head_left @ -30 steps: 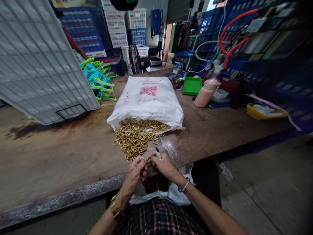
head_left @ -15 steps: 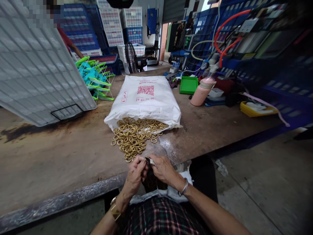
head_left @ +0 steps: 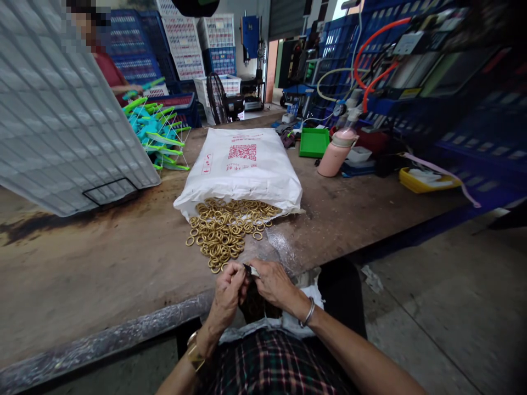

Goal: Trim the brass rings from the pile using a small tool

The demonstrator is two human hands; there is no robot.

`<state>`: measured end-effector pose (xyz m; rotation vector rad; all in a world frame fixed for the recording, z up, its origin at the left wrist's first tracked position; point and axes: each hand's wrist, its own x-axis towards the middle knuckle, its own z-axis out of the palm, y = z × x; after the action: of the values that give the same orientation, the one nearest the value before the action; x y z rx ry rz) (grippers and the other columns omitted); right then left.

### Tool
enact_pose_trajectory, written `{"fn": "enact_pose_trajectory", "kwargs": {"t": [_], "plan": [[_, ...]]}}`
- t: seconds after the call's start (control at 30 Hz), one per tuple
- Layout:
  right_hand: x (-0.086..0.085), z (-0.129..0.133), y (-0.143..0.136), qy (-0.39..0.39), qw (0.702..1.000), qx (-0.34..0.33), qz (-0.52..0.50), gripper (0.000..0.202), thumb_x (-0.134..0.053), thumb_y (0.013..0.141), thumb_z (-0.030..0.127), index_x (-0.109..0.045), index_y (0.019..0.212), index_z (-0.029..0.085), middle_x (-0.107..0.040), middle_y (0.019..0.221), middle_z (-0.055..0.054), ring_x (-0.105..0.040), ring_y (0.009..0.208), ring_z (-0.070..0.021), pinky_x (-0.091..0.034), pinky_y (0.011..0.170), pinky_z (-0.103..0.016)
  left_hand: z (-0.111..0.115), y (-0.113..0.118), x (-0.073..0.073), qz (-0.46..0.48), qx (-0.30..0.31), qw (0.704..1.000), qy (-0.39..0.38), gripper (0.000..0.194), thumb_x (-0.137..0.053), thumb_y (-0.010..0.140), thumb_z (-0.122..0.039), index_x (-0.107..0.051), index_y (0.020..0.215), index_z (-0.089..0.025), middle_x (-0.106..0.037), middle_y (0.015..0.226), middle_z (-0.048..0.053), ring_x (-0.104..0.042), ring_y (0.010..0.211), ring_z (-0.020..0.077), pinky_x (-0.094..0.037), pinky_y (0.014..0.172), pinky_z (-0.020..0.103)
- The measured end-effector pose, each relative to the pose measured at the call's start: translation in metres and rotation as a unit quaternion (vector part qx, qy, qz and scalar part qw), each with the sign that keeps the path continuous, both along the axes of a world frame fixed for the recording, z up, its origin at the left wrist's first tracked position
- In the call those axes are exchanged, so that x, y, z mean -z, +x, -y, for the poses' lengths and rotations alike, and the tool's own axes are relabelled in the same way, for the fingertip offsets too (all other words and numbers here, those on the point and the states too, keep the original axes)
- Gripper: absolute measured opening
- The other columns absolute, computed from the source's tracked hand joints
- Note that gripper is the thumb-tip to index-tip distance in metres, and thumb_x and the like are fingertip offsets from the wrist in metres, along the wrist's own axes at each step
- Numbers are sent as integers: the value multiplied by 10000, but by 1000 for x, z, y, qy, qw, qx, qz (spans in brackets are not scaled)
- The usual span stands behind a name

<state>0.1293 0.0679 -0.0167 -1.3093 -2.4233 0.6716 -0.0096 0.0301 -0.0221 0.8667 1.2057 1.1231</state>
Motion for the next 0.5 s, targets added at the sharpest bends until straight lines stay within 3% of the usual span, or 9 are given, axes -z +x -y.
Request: {"fn": "enact_pose_trajectory", "kwargs": {"t": [0.33, 0.5], "plan": [[-10, -4, 4, -24, 995, -41, 88, 245, -406, 751, 117, -571, 926, 166, -644, 748, -56, -554, 658, -170, -280, 574, -261, 3, -1, -4, -28, 15, 999, 24, 399, -550, 769, -566, -454, 677, -190, -409, 478, -85, -329, 379, 44, -271, 368, 159], [-5, -17, 10, -8, 991, 14, 129, 228, -403, 804, 147, -563, 965, 151, -655, 770, -75, -580, 682, -179, -303, 584, -268, 9, 3, -15, 33, 56, 998, 19, 383, -595, 756, -536, -465, 682, -184, -464, 510, -69, -359, 386, 40, -269, 370, 158]]}}
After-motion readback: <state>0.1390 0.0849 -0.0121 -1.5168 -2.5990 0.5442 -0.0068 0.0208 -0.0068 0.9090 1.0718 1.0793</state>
